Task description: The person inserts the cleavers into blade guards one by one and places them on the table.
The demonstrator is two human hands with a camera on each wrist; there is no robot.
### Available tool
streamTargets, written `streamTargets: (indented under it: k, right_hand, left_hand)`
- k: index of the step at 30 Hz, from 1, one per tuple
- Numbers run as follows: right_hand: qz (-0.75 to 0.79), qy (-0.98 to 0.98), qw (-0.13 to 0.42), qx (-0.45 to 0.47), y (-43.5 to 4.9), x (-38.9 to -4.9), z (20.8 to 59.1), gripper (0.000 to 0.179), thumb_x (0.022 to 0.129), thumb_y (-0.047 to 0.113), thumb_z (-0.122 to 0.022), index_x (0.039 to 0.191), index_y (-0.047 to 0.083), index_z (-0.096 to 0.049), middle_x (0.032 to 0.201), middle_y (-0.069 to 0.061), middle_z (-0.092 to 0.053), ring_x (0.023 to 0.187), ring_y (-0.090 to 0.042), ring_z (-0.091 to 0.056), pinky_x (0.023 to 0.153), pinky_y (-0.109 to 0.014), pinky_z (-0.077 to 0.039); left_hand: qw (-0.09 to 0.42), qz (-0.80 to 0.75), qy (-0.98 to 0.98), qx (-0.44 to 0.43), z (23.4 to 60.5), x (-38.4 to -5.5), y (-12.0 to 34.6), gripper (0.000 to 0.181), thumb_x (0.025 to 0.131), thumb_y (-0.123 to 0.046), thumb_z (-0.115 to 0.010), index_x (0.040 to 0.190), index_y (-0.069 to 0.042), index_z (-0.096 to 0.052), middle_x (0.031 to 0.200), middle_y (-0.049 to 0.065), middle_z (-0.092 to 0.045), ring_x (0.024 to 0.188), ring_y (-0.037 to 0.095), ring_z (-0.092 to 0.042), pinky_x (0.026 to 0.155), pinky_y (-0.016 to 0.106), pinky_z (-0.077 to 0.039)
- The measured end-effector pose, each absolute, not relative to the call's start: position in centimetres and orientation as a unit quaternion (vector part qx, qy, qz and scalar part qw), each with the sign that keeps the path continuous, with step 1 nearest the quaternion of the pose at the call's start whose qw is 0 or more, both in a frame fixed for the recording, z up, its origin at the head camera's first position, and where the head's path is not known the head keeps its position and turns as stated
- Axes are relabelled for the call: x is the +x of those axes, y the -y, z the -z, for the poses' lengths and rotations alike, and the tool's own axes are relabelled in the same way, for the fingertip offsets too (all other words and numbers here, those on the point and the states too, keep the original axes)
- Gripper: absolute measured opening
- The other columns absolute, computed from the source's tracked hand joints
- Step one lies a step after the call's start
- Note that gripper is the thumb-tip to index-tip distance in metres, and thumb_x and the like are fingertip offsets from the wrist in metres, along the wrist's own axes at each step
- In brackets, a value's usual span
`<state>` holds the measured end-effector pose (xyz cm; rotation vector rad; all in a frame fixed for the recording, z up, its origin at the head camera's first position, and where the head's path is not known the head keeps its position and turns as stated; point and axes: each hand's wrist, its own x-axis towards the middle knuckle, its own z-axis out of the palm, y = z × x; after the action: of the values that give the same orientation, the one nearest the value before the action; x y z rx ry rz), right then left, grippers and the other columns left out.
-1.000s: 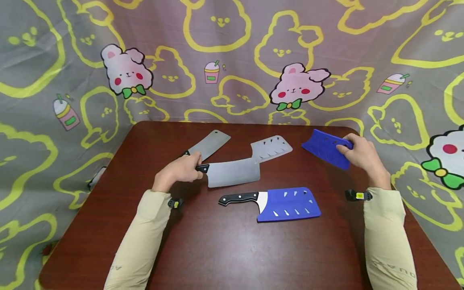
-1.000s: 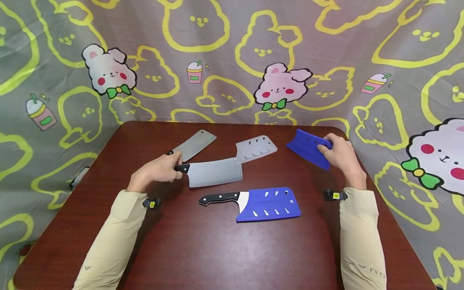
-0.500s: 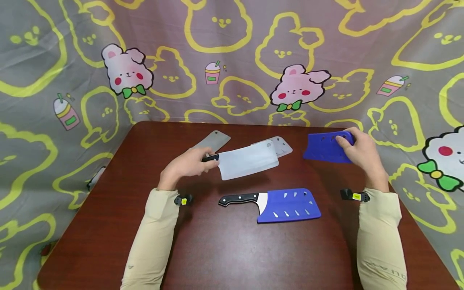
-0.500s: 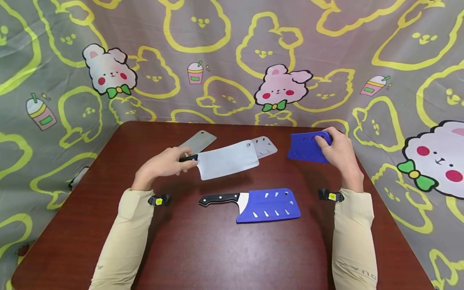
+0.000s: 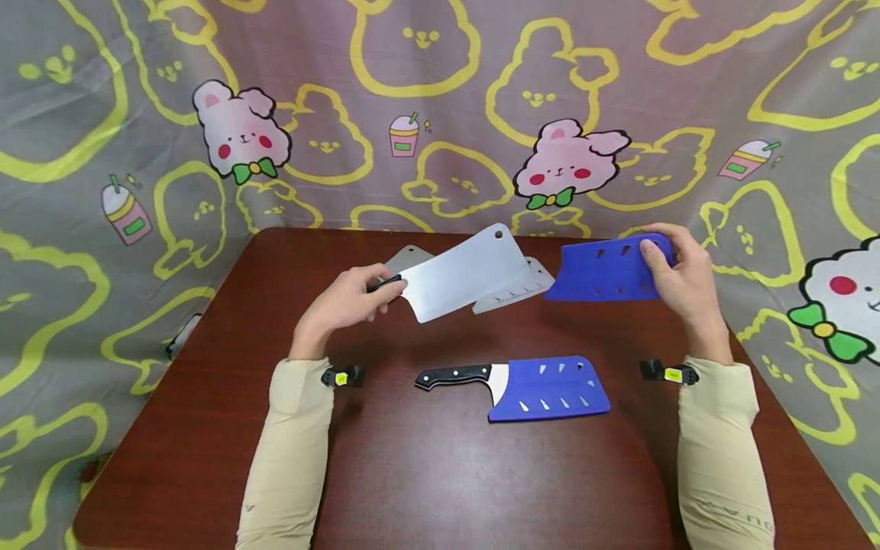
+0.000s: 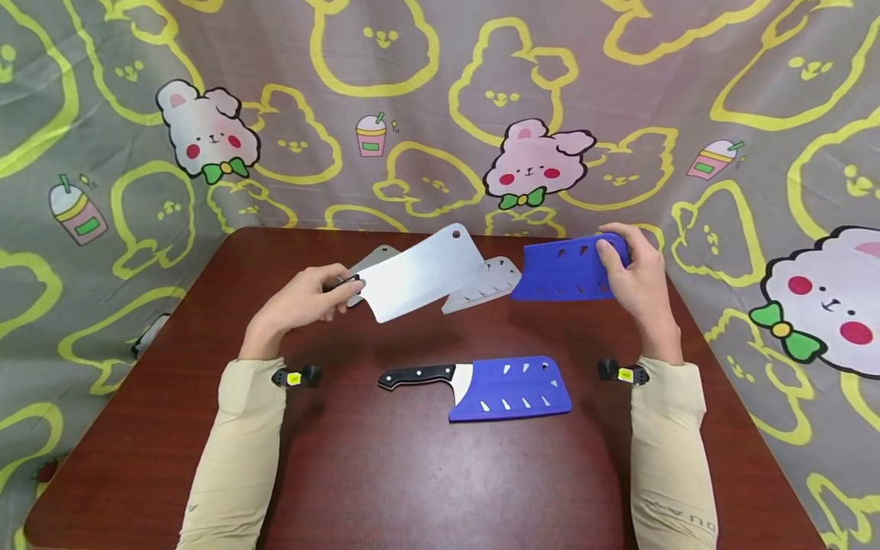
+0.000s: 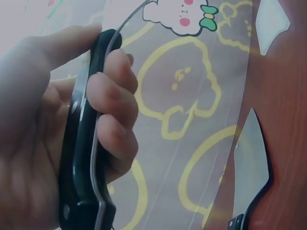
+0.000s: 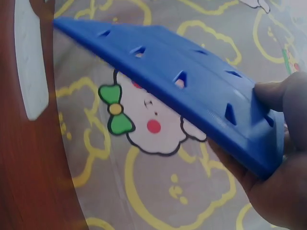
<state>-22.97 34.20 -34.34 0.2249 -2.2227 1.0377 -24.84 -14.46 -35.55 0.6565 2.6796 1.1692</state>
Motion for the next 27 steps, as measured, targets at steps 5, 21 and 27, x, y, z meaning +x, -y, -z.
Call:
streamTargets:
  k: [5,21,27]
  right_hand:
    - [-0.489,0.795,0.336,0.129,-33.6,-23.2,34.3,0.026,0.095,0.004,-0.061,0.118,-0.007,-0.063,0.084,0.014,-0.065,0.067,0.003,-0.057,0.061,-0.012,-0.043]
    - [-0.718,0.611,0.270,0.198,-31.0,-21.8,32.9,0.025,0.096,-0.001,-0.056,0.118,-0.012,-0.060,0.085,-0.008,-0.071,0.065,-0.013,-0.070,0.053,-0.021,-0.054]
    - [-0.738,0.596,0.246,0.197,-30.6,-21.6,32.8,0.025,0.096,-0.002,-0.056,0.119,-0.009,-0.061,0.085,-0.008,-0.070,0.066,-0.014,-0.071,0.054,-0.022,-0.055]
  left_hand:
    - [0.054,-0.419,-0.882,0.210,35.5,-24.8,15.2,0.034,0.097,-0.047,-0.057,0.099,-0.013,-0.061,0.074,0.012,-0.059,0.058,0.022,-0.054,0.059,0.033,-0.047]
    - [0.021,-0.472,-0.858,0.201,34.9,-24.5,14.0,0.035,0.098,-0.047,-0.056,0.094,-0.013,-0.060,0.071,0.014,-0.057,0.056,0.023,-0.051,0.056,0.032,-0.045]
    - [0.019,-0.475,-0.858,0.197,34.9,-24.4,13.8,0.033,0.098,-0.045,-0.056,0.094,-0.012,-0.060,0.070,0.011,-0.057,0.057,0.023,-0.051,0.055,0.031,-0.045]
